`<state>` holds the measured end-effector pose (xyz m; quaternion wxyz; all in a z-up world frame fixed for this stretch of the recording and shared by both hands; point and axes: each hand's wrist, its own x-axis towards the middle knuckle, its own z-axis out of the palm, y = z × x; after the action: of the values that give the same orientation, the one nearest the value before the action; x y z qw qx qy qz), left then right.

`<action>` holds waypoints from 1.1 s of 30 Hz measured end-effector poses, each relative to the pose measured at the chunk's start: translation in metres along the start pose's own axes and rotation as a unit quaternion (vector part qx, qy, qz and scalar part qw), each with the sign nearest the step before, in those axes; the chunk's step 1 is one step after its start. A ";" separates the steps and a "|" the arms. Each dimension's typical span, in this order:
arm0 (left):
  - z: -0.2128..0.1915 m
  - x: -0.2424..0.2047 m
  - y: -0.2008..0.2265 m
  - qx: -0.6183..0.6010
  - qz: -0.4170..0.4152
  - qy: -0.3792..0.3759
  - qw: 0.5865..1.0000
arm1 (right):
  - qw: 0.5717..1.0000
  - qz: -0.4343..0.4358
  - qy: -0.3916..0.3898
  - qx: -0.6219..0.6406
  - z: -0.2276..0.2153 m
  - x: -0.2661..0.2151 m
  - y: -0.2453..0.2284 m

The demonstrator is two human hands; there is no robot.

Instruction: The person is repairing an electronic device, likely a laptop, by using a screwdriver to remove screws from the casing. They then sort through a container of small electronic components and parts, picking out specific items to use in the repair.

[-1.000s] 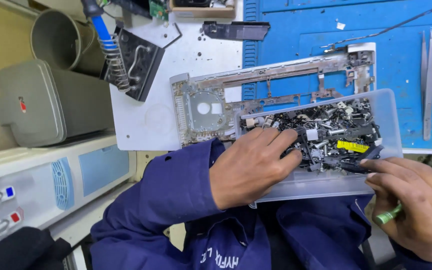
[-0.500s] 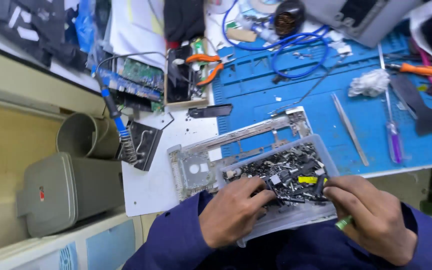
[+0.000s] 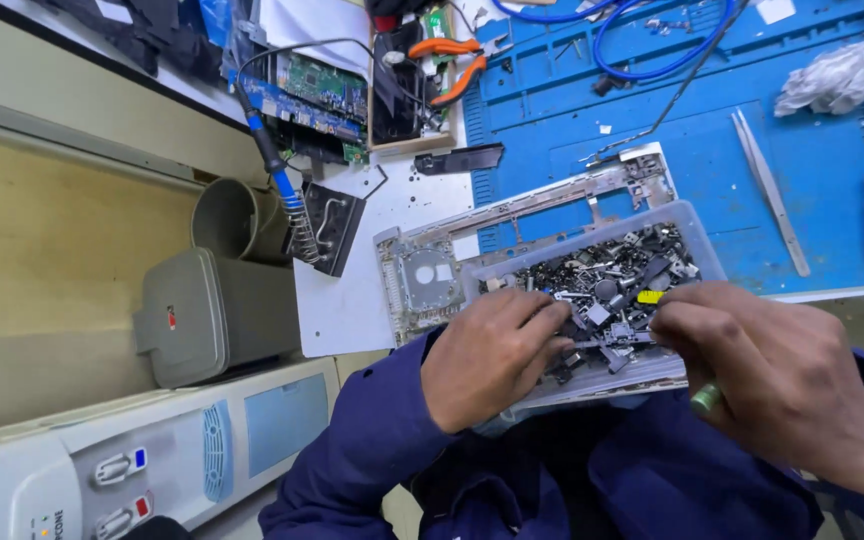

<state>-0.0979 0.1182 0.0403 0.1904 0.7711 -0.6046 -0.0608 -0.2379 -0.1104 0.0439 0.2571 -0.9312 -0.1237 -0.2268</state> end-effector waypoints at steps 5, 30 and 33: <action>0.007 -0.006 -0.006 0.081 -0.031 -0.020 0.996 | 0.996 -0.014 -0.089 0.000 0.031 -0.021 0.027; -0.011 -0.003 -0.010 -0.011 0.023 -0.066 0.997 | 0.982 -0.118 -0.150 0.000 0.024 0.008 0.030; -0.013 -0.003 -0.012 -0.061 0.040 -0.065 0.995 | 0.962 -0.140 -0.200 -0.121 0.025 0.008 0.027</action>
<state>-0.0838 0.1260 0.0478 0.1997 0.7278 -0.6410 -0.1397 -0.2129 -0.1189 0.0170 0.0778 -0.9551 -0.2733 -0.0834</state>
